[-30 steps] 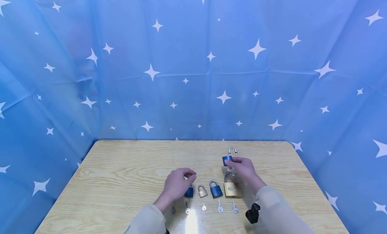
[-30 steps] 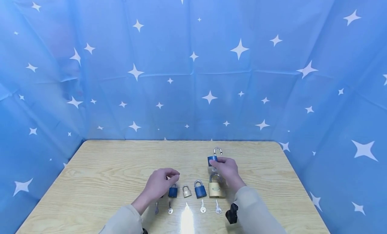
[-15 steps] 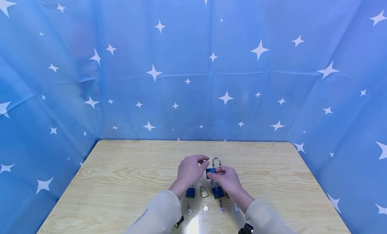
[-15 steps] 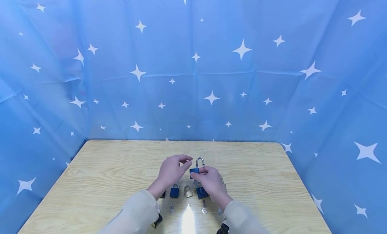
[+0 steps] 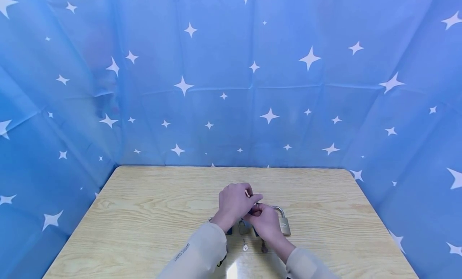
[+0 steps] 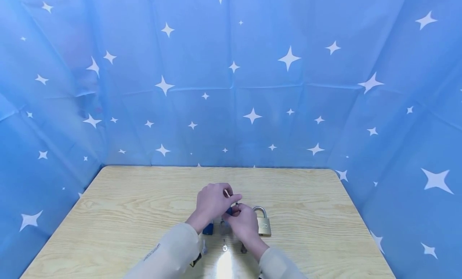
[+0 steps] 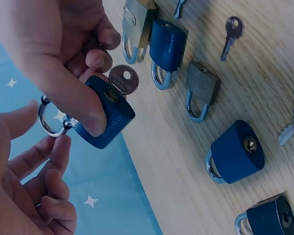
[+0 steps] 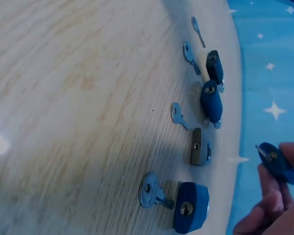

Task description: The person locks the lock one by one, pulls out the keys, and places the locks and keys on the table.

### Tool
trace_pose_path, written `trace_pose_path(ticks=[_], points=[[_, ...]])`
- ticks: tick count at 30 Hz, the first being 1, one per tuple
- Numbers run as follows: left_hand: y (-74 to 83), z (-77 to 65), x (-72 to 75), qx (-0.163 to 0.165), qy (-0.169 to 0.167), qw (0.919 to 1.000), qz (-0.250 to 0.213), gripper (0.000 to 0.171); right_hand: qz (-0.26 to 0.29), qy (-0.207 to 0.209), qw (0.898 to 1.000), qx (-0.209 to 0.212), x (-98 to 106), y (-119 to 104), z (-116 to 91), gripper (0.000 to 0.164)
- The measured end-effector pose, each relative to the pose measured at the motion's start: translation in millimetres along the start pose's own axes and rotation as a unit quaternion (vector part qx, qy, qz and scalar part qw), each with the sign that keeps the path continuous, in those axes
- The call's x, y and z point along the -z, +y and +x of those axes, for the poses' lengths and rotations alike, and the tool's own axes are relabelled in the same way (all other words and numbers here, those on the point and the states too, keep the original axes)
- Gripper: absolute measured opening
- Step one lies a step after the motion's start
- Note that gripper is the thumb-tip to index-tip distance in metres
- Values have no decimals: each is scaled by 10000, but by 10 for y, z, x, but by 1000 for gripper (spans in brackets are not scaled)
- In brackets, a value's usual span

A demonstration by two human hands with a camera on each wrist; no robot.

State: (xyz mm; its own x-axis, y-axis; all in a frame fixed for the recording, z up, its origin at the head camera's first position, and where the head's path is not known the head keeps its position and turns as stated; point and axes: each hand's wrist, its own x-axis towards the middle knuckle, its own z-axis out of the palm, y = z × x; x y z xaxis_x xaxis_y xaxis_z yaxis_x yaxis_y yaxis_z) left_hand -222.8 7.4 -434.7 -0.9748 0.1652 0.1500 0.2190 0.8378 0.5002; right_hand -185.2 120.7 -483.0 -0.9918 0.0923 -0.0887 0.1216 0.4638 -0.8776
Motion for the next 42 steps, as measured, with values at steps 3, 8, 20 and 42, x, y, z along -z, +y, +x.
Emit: trace_pose_path(ticks=[3,8,20,42], points=[[-14,2,-1,35,-18,10000,-26,28,-60,0,10000,-25,-13,-2,-16,23],[-33,-6,19,25,-184,9987,-485,16,-46,-34,10000,-35,-14,6,-24,23],[-269,-24,84,-77,-826,9769,-1970,14,421,-914,9949,-42,60,7,-22,17],[-451,-122,-18,-653,-656,9872,-1300,10,23,-1037,9946,56,67,-2,-91,15]])
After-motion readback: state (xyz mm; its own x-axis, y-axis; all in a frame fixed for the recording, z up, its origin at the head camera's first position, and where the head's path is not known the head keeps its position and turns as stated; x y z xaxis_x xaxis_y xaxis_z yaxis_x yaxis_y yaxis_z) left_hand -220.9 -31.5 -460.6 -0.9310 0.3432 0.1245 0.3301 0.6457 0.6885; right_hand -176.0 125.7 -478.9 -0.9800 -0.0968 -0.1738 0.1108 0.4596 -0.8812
